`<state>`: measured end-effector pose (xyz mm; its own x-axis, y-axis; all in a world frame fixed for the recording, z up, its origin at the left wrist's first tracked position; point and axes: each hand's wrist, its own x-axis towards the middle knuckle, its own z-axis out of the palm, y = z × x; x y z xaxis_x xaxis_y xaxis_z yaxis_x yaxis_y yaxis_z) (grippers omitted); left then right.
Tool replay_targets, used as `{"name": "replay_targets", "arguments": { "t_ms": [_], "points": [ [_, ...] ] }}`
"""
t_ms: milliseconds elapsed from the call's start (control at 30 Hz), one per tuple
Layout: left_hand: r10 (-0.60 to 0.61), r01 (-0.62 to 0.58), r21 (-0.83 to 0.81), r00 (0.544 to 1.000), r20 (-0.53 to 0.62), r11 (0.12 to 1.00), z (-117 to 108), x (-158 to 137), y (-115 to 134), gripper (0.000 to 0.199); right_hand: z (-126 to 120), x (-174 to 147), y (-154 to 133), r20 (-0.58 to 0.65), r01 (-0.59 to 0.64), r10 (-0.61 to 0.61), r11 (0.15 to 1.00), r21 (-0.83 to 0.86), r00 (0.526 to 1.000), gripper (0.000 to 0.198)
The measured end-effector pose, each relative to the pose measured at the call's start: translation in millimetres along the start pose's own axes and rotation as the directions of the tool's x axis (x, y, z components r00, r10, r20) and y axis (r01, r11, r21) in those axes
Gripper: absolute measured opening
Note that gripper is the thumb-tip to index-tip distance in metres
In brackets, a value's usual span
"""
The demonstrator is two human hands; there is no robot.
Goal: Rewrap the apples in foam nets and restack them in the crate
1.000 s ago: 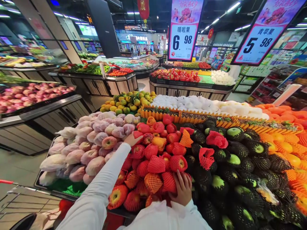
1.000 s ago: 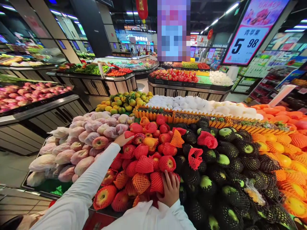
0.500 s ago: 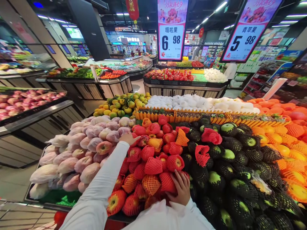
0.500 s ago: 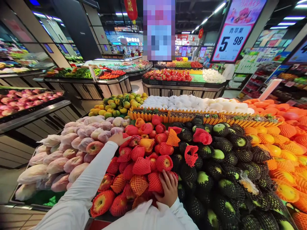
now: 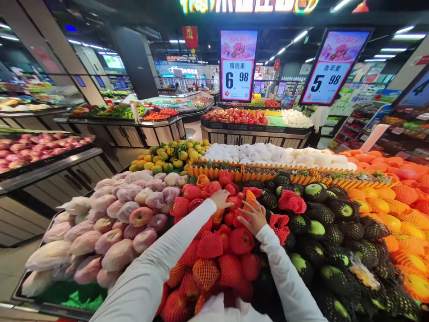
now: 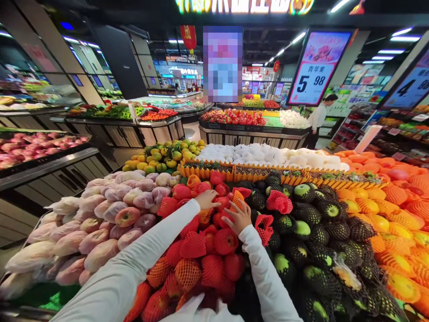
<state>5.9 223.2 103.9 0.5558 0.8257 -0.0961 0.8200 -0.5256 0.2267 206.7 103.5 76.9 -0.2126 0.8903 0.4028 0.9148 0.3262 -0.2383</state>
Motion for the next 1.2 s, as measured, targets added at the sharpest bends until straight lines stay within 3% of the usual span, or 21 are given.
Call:
{"name": "replay_targets", "arguments": {
  "t_ms": [133, 333, 500, 600, 700, 767, 900, 1000, 1067, 1133, 1200],
  "points": [
    [0.069, -0.069, -0.003, 0.998, 0.009, 0.998, 16.6, 48.4, 20.4, 0.047, 15.2, -10.2, 21.1, 0.012, -0.199, 0.200, 0.979, -0.036, 0.980, 0.035],
    [0.024, -0.031, 0.079, 0.996, 0.085, 0.996, 43.4, 106.9, 43.3, 0.043, -4.1, -38.7, 25.4, -0.030, -0.281, 0.281, 0.960, 0.000, 0.959, 0.025],
    [-0.042, 0.021, 0.124, 0.984, 0.171, 0.992, 59.0, 124.0, 54.2, 0.073, -23.1, -55.4, 25.4, -0.138, -0.233, 0.256, 0.959, 0.162, 0.957, 0.025],
    [-0.035, 0.014, 0.132, 0.986, 0.163, 0.991, 60.0, 122.5, 52.7, 0.067, -19.5, -58.0, 28.1, -0.119, -0.243, 0.263, 0.956, 0.164, 0.957, 0.025],
    [-0.031, 0.019, 0.118, 0.995, 0.097, 0.993, 56.0, 113.4, 50.4, 0.052, -9.7, -55.0, 25.2, -0.009, -0.263, 0.266, 0.955, 0.134, 0.964, 0.022],
    [-0.043, 0.040, 0.087, 0.999, 0.023, 0.995, 50.3, 104.0, 49.9, 0.049, -7.1, -51.9, 17.9, 0.127, -0.326, 0.313, 0.940, 0.102, 0.941, 0.031],
    [-0.131, 0.127, -0.038, 0.982, -0.135, 0.991, 27.5, 79.9, 44.9, 0.054, -17.5, -47.3, -0.1, 0.425, -0.457, 0.420, 0.889, -0.018, 0.802, 0.039],
    [-0.264, 0.224, -0.184, 0.935, -0.237, 0.957, 4.3, 56.2, 33.6, 0.062, -28.8, -45.0, -6.9, 0.532, -0.444, 0.427, 0.890, -0.104, 0.732, 0.041],
    [-0.379, 0.204, -0.493, 0.881, -0.285, 0.846, -8.3, 34.9, 25.3, 0.061, -33.5, -43.5, -7.4, 0.555, -0.423, 0.419, 0.897, -0.130, 0.718, 0.047],
    [-0.478, 0.069, -0.850, 0.849, -0.225, 0.523, -15.5, 7.2, 19.8, 0.057, -36.1, -41.8, -6.5, 0.552, -0.418, 0.420, 0.898, -0.138, 0.720, 0.051],
    [-0.472, -0.051, -0.991, 0.875, -0.104, 0.124, -16.6, -26.8, 18.5, 0.053, -38.1, -40.0, -5.8, 0.526, -0.429, 0.440, 0.890, -0.151, 0.727, 0.049]
  ]
}}
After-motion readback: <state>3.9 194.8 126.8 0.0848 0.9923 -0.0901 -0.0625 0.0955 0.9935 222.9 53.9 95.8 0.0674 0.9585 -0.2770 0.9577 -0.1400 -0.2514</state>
